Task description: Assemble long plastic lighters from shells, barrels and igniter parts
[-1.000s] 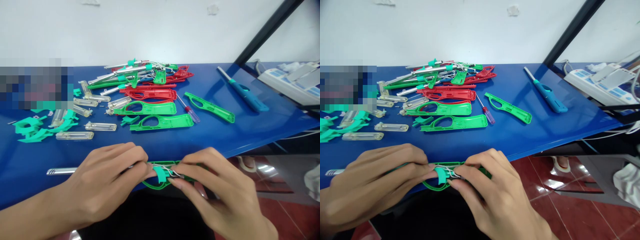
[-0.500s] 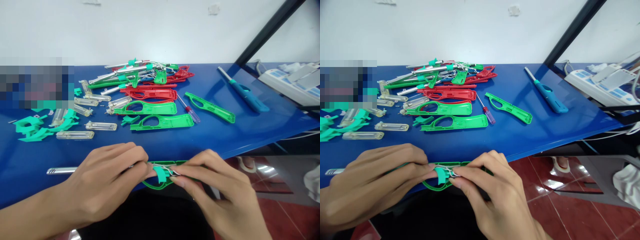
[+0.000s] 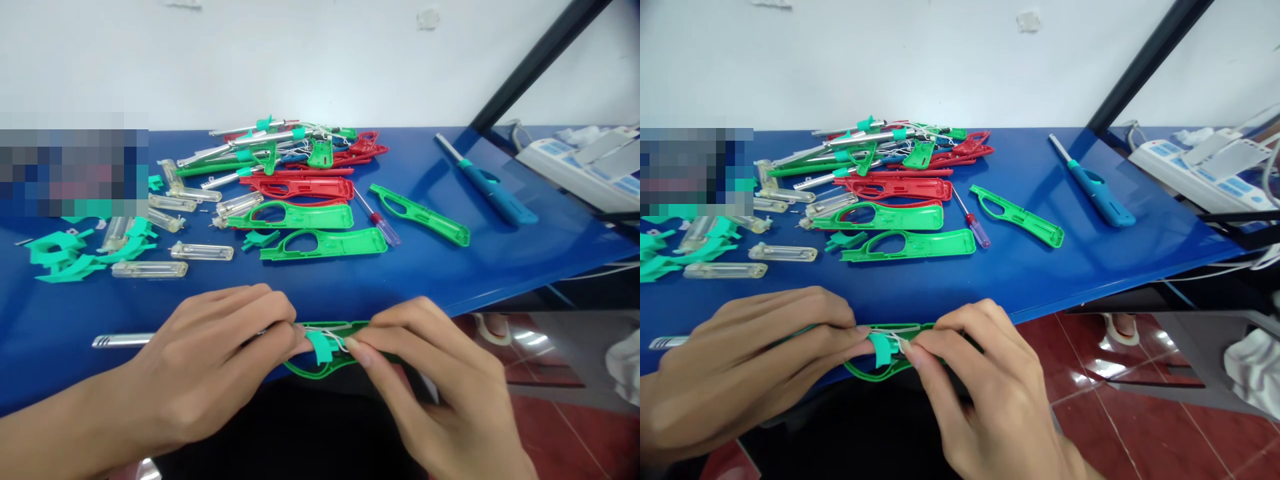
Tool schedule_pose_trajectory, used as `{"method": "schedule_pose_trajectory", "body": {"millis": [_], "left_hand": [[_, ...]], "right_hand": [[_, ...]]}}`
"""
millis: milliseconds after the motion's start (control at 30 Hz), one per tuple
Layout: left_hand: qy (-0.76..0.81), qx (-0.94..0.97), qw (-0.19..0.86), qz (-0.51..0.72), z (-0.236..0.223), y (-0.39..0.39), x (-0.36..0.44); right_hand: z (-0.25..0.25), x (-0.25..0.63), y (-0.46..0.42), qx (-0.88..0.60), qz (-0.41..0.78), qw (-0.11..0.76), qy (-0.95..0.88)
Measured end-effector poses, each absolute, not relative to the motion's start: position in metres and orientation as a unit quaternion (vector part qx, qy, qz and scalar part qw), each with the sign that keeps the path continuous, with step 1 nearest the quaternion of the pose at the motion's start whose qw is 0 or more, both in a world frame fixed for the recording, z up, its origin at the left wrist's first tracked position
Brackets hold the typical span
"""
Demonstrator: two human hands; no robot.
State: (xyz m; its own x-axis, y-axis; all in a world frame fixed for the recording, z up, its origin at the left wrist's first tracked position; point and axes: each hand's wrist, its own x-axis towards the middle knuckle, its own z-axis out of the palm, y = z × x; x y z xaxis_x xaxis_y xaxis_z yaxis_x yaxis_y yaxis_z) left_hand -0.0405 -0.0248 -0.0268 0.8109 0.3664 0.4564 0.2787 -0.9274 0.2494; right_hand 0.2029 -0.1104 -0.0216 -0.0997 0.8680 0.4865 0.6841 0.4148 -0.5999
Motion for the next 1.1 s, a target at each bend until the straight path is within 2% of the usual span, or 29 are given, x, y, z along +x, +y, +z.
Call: {"method": "schedule_pose_trajectory", "body": {"millis": [500, 867, 1100], "left_hand": [[0.161, 0.947, 0.087, 0.264, -0.0240, -0.0248, -0.0384], [0.157, 0.950, 0.078, 0.260, -0.0229, -0.0242, -0.0380], [0.158, 0.949, 0.085, 0.260, -0.0228, -0.0244, -0.0379]], "right_hand": [[-0.0263, 0.1994, -0.1126, -0.539, 0.103, 0.436, -0.713], [-0.0271, 0.1989, -0.1085, -0.525, 0.033, 0.421, -0.739], [-0.0279, 0.2005, -0.1080, -0.522, 0.071, 0.415, -0.742]]}}
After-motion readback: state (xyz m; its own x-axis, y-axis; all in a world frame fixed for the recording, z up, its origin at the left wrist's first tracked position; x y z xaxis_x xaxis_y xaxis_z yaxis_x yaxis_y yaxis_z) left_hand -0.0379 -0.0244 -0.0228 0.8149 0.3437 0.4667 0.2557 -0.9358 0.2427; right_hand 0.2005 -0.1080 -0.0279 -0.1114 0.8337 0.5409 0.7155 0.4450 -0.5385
